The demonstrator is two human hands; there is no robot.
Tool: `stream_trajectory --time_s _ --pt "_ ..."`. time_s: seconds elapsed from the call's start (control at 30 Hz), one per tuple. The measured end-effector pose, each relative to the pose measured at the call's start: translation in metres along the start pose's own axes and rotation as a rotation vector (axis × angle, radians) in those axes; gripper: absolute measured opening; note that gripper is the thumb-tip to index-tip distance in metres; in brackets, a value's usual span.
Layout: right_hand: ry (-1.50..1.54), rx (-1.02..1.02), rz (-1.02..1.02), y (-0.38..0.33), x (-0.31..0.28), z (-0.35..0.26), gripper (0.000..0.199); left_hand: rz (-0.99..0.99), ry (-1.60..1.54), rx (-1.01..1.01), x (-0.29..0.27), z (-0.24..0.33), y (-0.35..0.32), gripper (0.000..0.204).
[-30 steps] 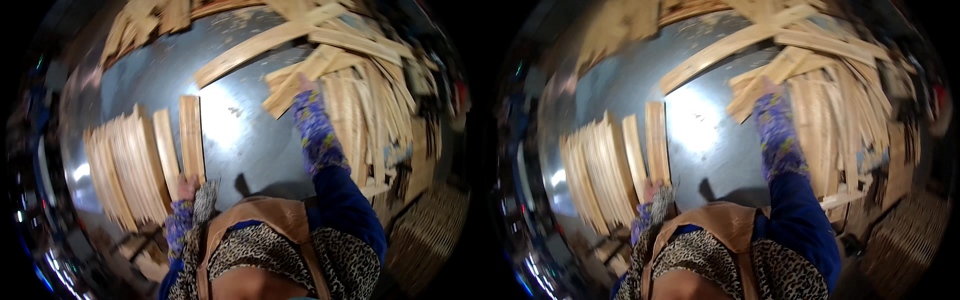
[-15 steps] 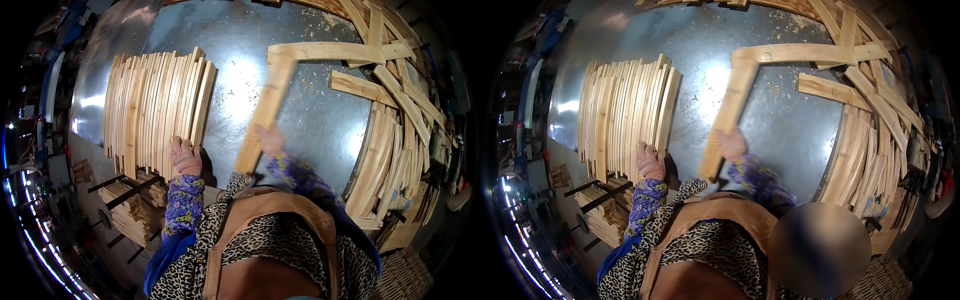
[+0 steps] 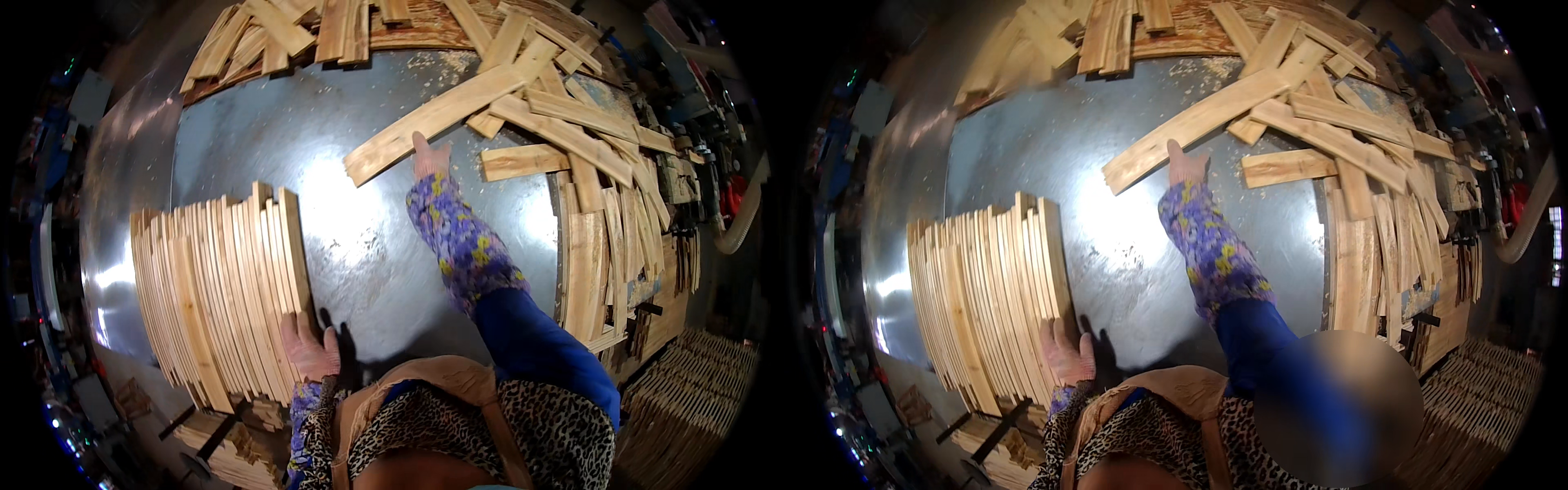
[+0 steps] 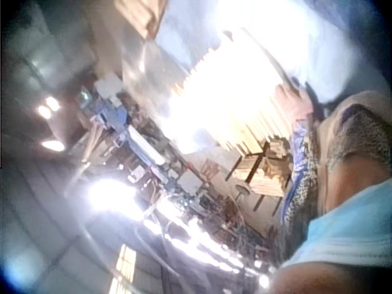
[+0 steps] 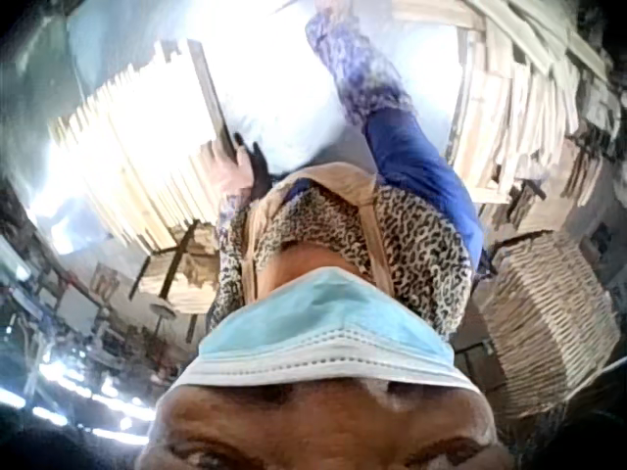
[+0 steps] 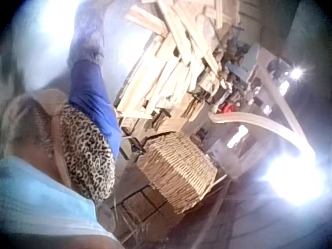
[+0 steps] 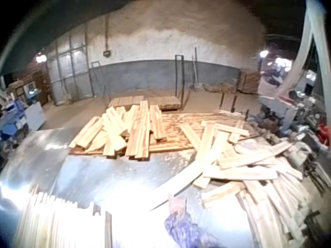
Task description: The person sorts wooden planks on a metal table, picking up individual pieces from a scattered pile and stacking them neatly. The person handles the wood by hand, aligning the planks into a growing stack while clearing the workspace.
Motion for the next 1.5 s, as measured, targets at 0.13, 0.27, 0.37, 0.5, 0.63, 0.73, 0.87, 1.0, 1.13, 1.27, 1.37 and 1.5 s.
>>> stream_trajectory --time_s 0.13,0.27,0.37,0.5,0.63,0.73,0.87,1.0,1.13,1.27,1.37,1.5 --pt "0.435 0.289 -0.131 0.029 -0.021 -0.002 0.045 0.009 -0.270 0.206 0.040 0.058 0.122 0.070" --pt "0.360 -0.044 -0.616 -0.045 -0.021 -0.027 0.049 -0.155 -0.054 0.236 0.098 0.091 0.221 0.106" --pt "0.290 -0.283 -0.536 -0.033 -0.053 0.014 0.050 -0.456 -0.083 0.222 0.125 0.098 0.242 0.099" --pt "0.458 -0.139 -0.160 0.130 -0.161 0.019 0.065 -0.204 -0.174 0.248 0.135 0.078 0.219 0.082" --pt "0.225 0.156 0.094 0.272 -0.189 0.022 0.089 0.021 -0.149 0.334 0.143 0.061 0.200 0.078" --pt "0.131 0.343 0.077 0.325 -0.179 0.023 0.107 -0.024 -0.197 0.324 0.137 0.056 0.208 0.074" --pt "0.030 0.454 0.131 0.363 -0.160 0.039 0.111 -0.005 -0.160 0.387 0.146 0.047 0.200 0.075" --pt "0.086 0.402 0.039 0.366 -0.149 0.052 0.113 -0.134 -0.122 0.257 0.147 0.048 0.186 0.075" --pt "0.071 0.289 -0.069 0.292 -0.152 0.066 0.108 -0.249 -0.178 0.230 0.150 0.046 0.199 0.077" --pt "0.051 0.002 -0.042 0.121 -0.130 0.072 0.101 -0.055 -0.149 0.253 0.149 0.043 0.184 0.071" --pt "-0.018 -0.276 -0.155 -0.007 -0.101 0.109 0.103 -0.190 -0.173 0.169 0.128 0.036 0.133 0.079" --pt "-0.088 -0.299 -0.146 -0.126 -0.100 0.172 0.093 -0.257 -0.512 -0.217 0.111 0.032 0.069 0.080"
Point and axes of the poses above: each hand's wrist, its own y-axis towards the middle knuckle, its own x-axis out of the palm, z = x × y, the point moved 5 cm from there along y, towards the middle knuckle, and after that the axes turned 9 degrees about x, right-handed, at the moved point
